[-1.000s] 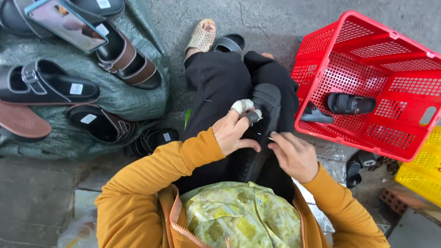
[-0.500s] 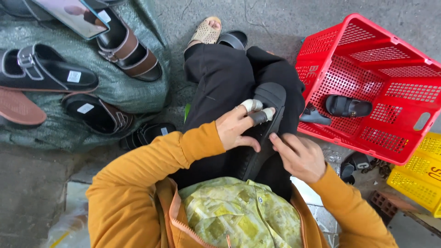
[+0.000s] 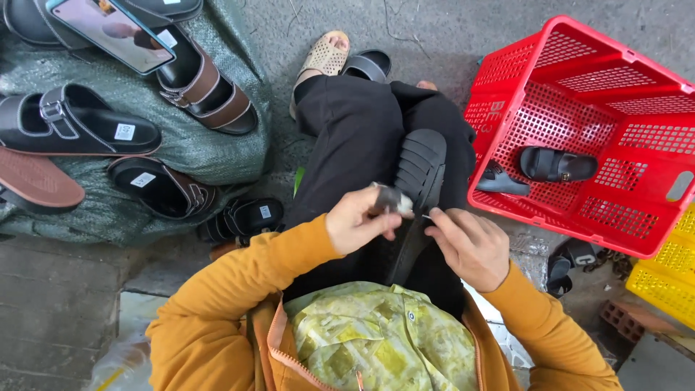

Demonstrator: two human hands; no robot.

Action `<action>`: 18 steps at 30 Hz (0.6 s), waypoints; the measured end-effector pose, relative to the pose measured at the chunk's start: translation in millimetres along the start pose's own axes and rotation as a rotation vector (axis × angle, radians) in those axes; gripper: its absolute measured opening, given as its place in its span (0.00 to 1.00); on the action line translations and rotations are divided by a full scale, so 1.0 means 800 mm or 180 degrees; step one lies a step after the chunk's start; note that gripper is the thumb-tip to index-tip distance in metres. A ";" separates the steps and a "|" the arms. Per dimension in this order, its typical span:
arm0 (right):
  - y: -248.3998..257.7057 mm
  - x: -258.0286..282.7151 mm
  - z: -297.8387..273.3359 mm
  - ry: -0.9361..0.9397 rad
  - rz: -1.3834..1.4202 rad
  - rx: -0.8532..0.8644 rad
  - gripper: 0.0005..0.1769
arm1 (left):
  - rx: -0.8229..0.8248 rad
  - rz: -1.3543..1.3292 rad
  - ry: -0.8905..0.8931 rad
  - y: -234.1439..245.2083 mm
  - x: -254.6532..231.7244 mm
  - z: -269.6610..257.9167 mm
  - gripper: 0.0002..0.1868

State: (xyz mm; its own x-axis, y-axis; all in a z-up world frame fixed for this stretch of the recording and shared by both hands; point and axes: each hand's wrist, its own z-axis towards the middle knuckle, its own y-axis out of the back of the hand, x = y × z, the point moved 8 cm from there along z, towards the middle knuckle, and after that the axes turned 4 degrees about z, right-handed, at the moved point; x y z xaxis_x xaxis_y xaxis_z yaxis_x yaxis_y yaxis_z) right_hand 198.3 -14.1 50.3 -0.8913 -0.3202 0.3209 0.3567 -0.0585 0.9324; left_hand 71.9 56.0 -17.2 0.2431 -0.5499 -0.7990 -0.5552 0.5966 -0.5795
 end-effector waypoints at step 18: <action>0.015 -0.022 -0.032 -0.0485 0.0486 0.0427 0.12 | -0.0127 0.4258 -0.3040 -0.069 -0.064 -0.023 0.10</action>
State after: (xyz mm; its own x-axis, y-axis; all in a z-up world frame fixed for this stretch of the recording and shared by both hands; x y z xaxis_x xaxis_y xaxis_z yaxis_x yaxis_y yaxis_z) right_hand 225.3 -32.9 51.3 -0.8655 -0.1689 0.4715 0.4590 0.1089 0.8817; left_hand 75.3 40.5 58.8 -0.0327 0.8593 -0.5104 -0.7767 0.2995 0.5540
